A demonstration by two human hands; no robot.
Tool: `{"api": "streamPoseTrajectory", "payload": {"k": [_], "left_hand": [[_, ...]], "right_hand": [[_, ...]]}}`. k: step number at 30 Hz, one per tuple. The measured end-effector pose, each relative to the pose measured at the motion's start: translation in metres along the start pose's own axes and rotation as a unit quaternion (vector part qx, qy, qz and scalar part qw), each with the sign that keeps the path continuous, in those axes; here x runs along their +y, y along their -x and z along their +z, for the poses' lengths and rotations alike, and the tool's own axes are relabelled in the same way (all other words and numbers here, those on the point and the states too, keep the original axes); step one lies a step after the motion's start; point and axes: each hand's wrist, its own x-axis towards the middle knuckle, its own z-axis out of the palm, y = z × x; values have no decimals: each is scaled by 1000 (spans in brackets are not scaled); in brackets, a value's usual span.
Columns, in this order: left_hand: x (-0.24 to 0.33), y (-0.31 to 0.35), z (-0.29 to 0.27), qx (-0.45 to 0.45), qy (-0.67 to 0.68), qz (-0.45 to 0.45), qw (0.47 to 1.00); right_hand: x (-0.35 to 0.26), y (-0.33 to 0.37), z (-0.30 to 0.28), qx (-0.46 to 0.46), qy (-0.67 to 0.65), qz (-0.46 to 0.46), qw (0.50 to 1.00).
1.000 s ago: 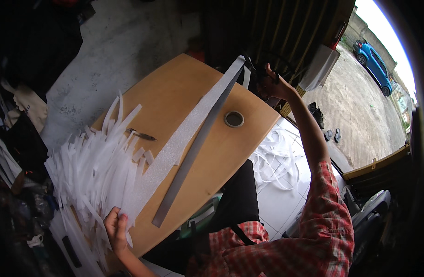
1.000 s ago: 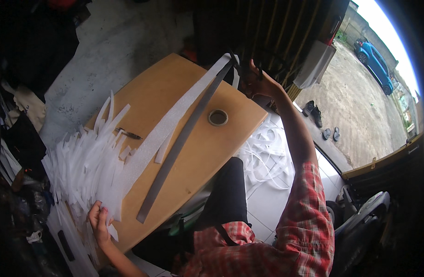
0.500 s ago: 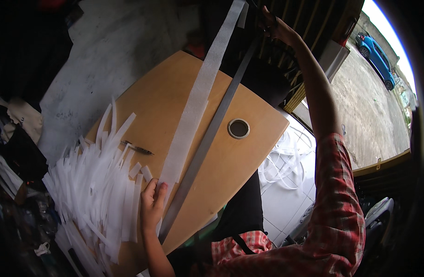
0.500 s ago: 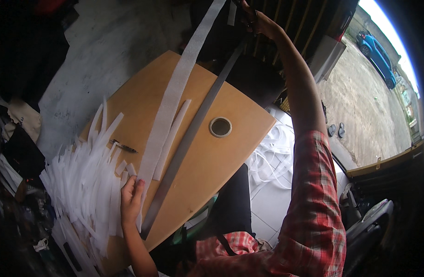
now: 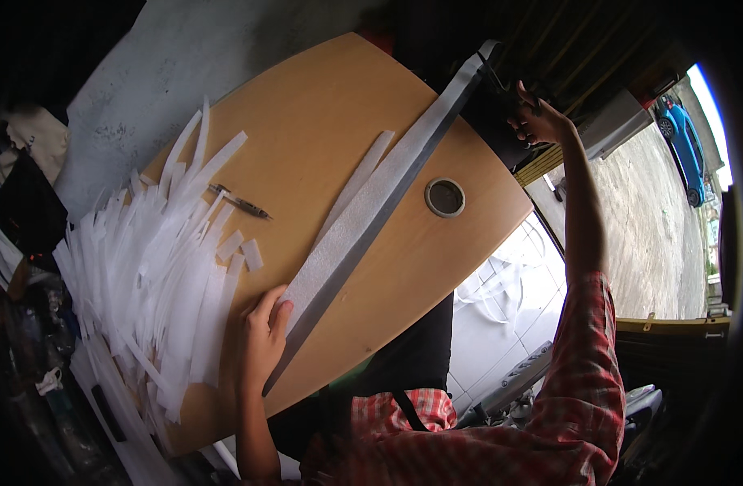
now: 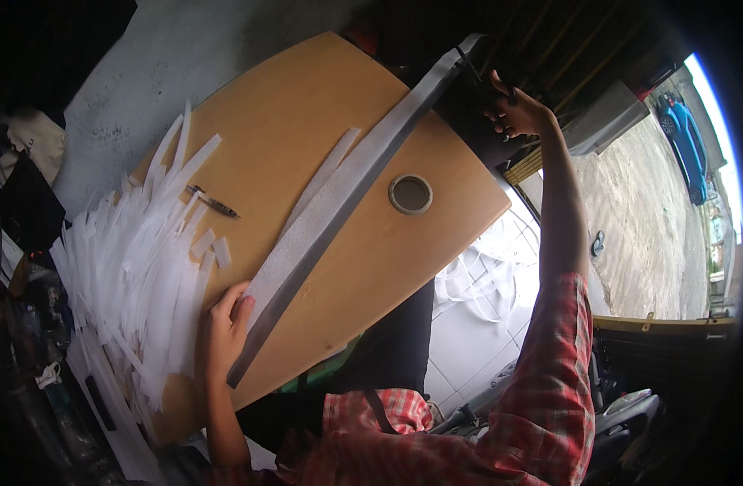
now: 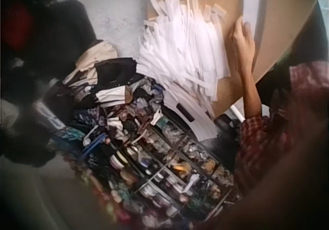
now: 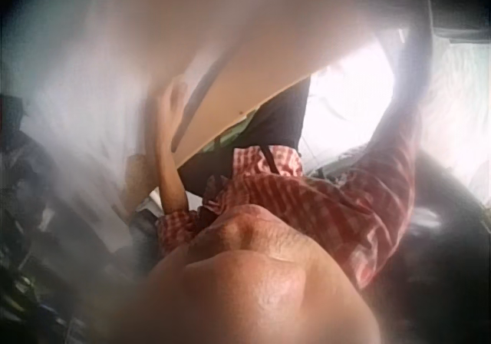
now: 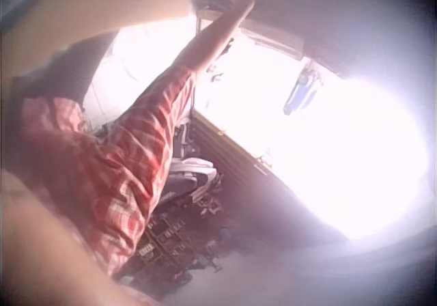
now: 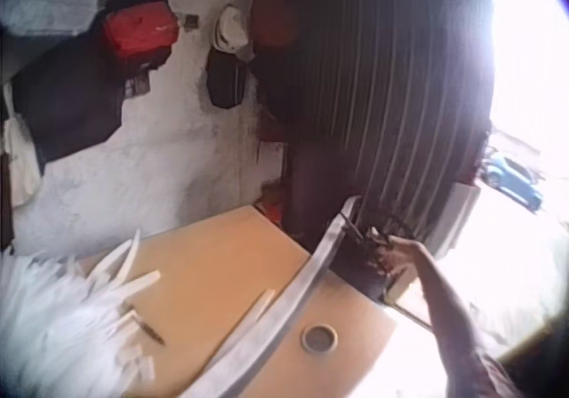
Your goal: The person sits at a low table and repeatedly cuts long white fabric strips into shorter pieces using shears. The cut pieces accumulate on the table as the person continues cutting.
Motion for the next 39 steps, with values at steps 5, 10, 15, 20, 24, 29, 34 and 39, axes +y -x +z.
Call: {"api": "streamPoseTrajectory", "payload": {"k": [5, 10, 15, 20, 24, 29, 34, 39], "left_hand": [[-2, -2, 8, 39, -29, 59, 997], [-14, 10, -4, 45, -61, 96, 993], [-36, 27, -24, 33, -82, 143, 986], [-52, 47, -39, 17, -96, 124, 988], [-59, 60, -39, 16, -76, 115, 990], [-64, 58, -34, 34, -60, 142, 987], [-63, 54, -30, 38, -59, 136, 988], [-59, 50, -21, 80, -72, 165, 980]], "right_hand": [[36, 40, 13, -62, -72, -58, 994], [93, 87, 84, 97, -57, -214, 970], [67, 160, 151, -122, -9, -251, 960], [85, 213, 202, -182, 1, -233, 955], [94, 235, 244, -233, 35, -197, 952], [94, 233, 287, -302, 136, -140, 933], [118, 217, 274, -261, 236, -106, 930], [110, 205, 271, -282, 190, -56, 939]]}}
